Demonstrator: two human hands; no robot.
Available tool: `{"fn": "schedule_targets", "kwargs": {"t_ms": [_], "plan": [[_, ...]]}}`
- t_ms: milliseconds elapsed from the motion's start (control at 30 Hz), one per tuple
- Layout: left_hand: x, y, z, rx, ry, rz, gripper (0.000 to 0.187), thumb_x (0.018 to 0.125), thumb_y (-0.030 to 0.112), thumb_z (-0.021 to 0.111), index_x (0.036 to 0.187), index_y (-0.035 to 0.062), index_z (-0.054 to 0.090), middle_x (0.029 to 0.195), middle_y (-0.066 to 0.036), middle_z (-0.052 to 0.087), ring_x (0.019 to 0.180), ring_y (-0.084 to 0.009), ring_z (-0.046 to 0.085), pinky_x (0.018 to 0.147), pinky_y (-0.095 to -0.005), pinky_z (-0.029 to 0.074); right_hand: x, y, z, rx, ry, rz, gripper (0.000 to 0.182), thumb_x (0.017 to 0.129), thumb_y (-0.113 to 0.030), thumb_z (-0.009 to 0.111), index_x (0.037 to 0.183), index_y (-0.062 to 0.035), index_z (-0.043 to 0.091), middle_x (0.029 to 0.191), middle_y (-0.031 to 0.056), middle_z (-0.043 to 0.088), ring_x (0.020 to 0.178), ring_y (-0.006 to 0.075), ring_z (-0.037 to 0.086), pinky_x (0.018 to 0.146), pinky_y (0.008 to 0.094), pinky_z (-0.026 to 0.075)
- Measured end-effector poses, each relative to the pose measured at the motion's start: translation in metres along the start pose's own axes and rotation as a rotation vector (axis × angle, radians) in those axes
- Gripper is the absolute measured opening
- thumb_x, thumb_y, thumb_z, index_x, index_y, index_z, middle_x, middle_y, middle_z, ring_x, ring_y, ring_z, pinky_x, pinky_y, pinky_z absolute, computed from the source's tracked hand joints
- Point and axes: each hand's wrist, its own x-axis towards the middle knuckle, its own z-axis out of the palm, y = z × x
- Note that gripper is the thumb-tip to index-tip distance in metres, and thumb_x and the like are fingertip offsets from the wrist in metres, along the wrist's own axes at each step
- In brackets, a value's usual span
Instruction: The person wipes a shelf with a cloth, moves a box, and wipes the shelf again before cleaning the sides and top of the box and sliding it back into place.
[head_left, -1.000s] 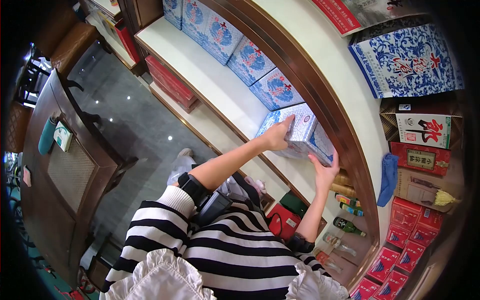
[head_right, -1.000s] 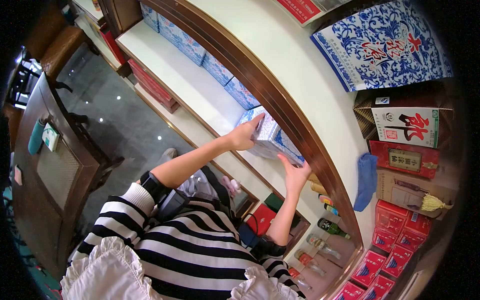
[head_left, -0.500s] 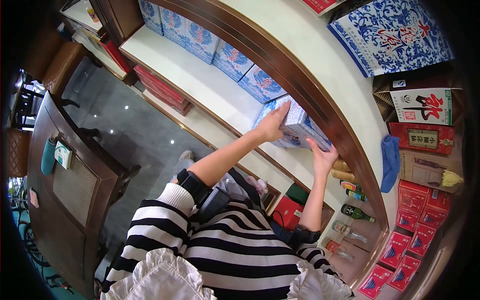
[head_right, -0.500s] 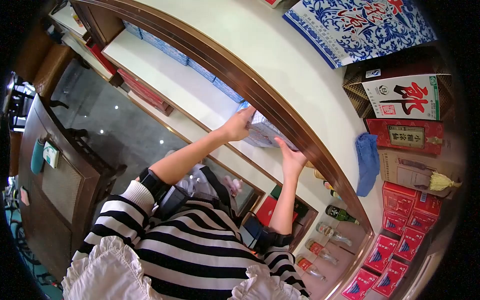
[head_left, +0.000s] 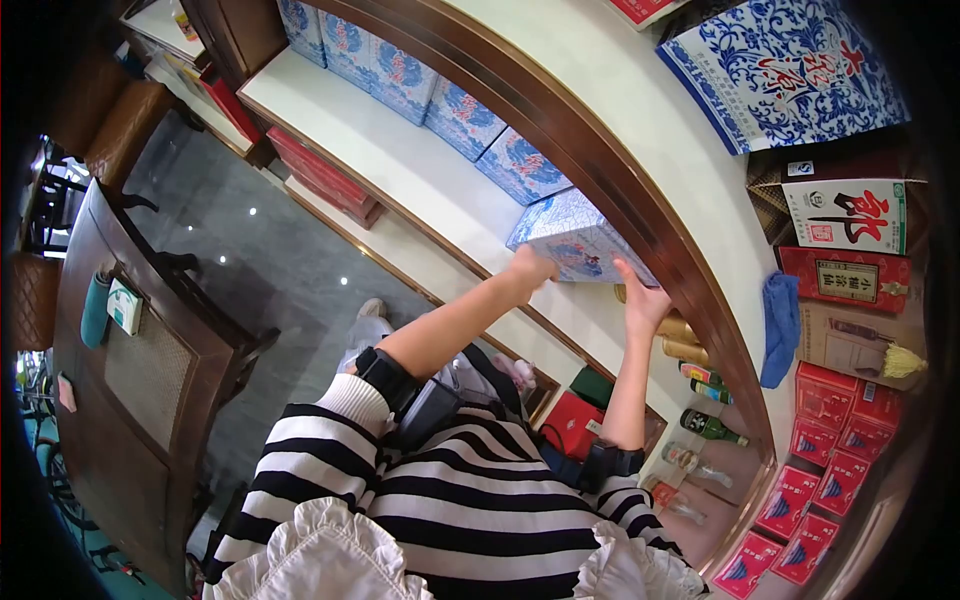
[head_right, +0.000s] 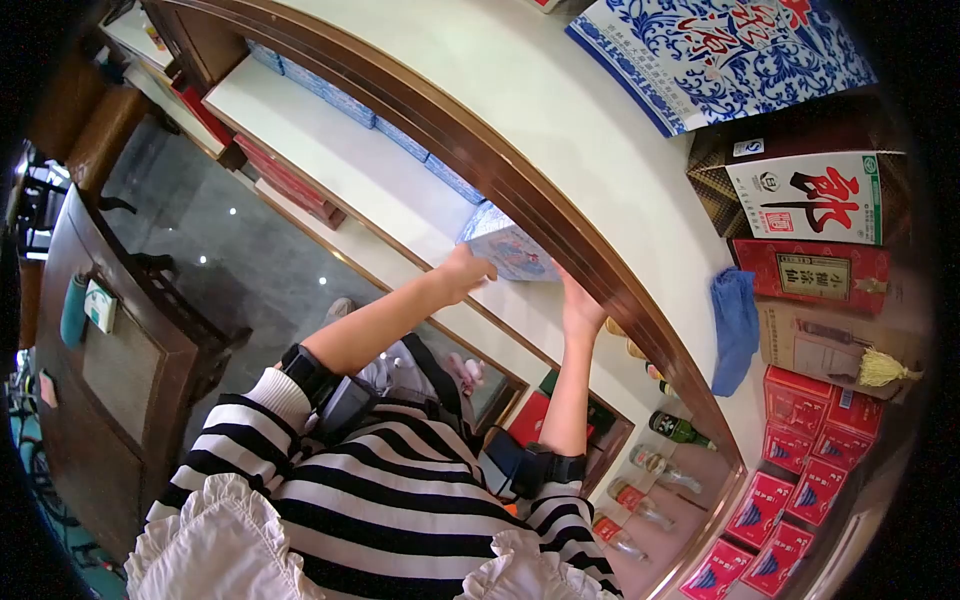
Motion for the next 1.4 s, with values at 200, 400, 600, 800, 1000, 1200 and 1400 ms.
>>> {"fn": "schedule_targets", "kwargs": {"t_ms": [200, 400, 600, 800, 1000, 1200, 1400], "plan": [[0.017, -0.022, 0.021, -0.665, -0.460, -0.149, 0.093, 0.060, -0.018, 0.051, 0.131, 0.0038, -0.006, 0.127, -0.016, 0.027, 0.108, -0.0246, 0.039, 0.079, -0.0315, 0.045, 0.009, 0.014, -0.005, -0.350, 0.009, -0.130, 0.030, 0.063, -0.005, 0.071, 0.089, 0.0036, 0.057, 0.088, 0.0074, 0.060, 0.078, 0.0128, 0.055, 0.075, 0.0247, 0.043], [0.020, -0.011, 0.020, -0.477, -0.487, -0.137, 0.102, 0.064, -0.014, 0.050, 0.129, 0.0290, -0.016, 0.139, -0.001, 0.002, 0.121, -0.0241, 0.023, 0.086, -0.0421, 0.038, 0.027, 0.044, -0.015, -0.464, -0.010, -0.100, 0.027, 0.068, -0.011, 0.067, 0.089, 0.0031, 0.058, 0.089, 0.0061, 0.060, 0.081, 0.0125, 0.055, 0.077, 0.0247, 0.041], [0.025, 0.004, 0.016, -0.404, -0.485, -0.110, 0.101, 0.066, -0.012, 0.050, 0.129, 0.0315, -0.015, 0.139, -0.004, 0.006, 0.123, -0.0232, 0.020, 0.087, -0.0450, 0.037, 0.031, 0.027, -0.009, -0.653, -0.026, -0.123, 0.043, 0.071, -0.017, 0.065, 0.106, 0.0028, 0.048, 0.108, 0.0126, 0.050, 0.101, 0.0211, 0.045, 0.087, 0.0313, 0.034], [0.038, 0.008, 0.021, -0.382, -0.514, -0.072, 0.090, 0.067, -0.011, 0.050, 0.132, 0.0268, 0.001, 0.138, -0.006, 0.009, 0.123, -0.0233, 0.019, 0.088, -0.0478, 0.036, 0.058, 0.062, -0.037, -0.813, -0.030, -0.067, 0.040, 0.076, -0.020, 0.059, 0.107, 0.0025, 0.047, 0.109, 0.0142, 0.050, 0.101, 0.0229, 0.045, 0.086, 0.0322, 0.034], [0.058, 0.001, 0.034, -0.409, -0.453, -0.079, 0.058, 0.067, -0.003, 0.053, 0.119, 0.0162, 0.035, 0.116, -0.008, 0.040, 0.101, -0.0220, 0.043, 0.087, -0.0481, 0.037, 0.066, 0.072, -0.047, -0.882, -0.043, -0.026, 0.039, 0.076, -0.020, 0.058, 0.106, 0.0023, 0.048, 0.108, 0.0142, 0.050, 0.100, 0.0231, 0.046, 0.086, 0.0324, 0.034], [0.080, -0.004, 0.039, -0.366, -0.600, -0.082, 0.103, 0.066, -0.010, 0.052, 0.127, 0.0342, -0.019, 0.139, 0.003, 0.010, 0.124, -0.0228, 0.020, 0.087, -0.0492, 0.034, 0.070, 0.078, -0.052, -0.914, -0.056, -0.005, 0.038, 0.076, -0.020, 0.057, 0.106, 0.0020, 0.048, 0.107, 0.0141, 0.051, 0.100, 0.0232, 0.046, 0.086, 0.0326, 0.034], [0.091, -0.006, 0.043, -0.388, -0.613, -0.106, 0.102, 0.066, -0.009, 0.052, 0.128, 0.0320, -0.018, 0.138, 0.002, 0.012, 0.123, -0.0228, 0.021, 0.085, -0.0479, 0.036, 0.071, 0.082, -0.055, -0.930, -0.062, 0.007, 0.037, 0.077, -0.020, 0.056, 0.105, 0.0018, 0.049, 0.107, 0.0141, 0.051, 0.100, 0.0233, 0.046, 0.085, 0.0327, 0.035]]}}
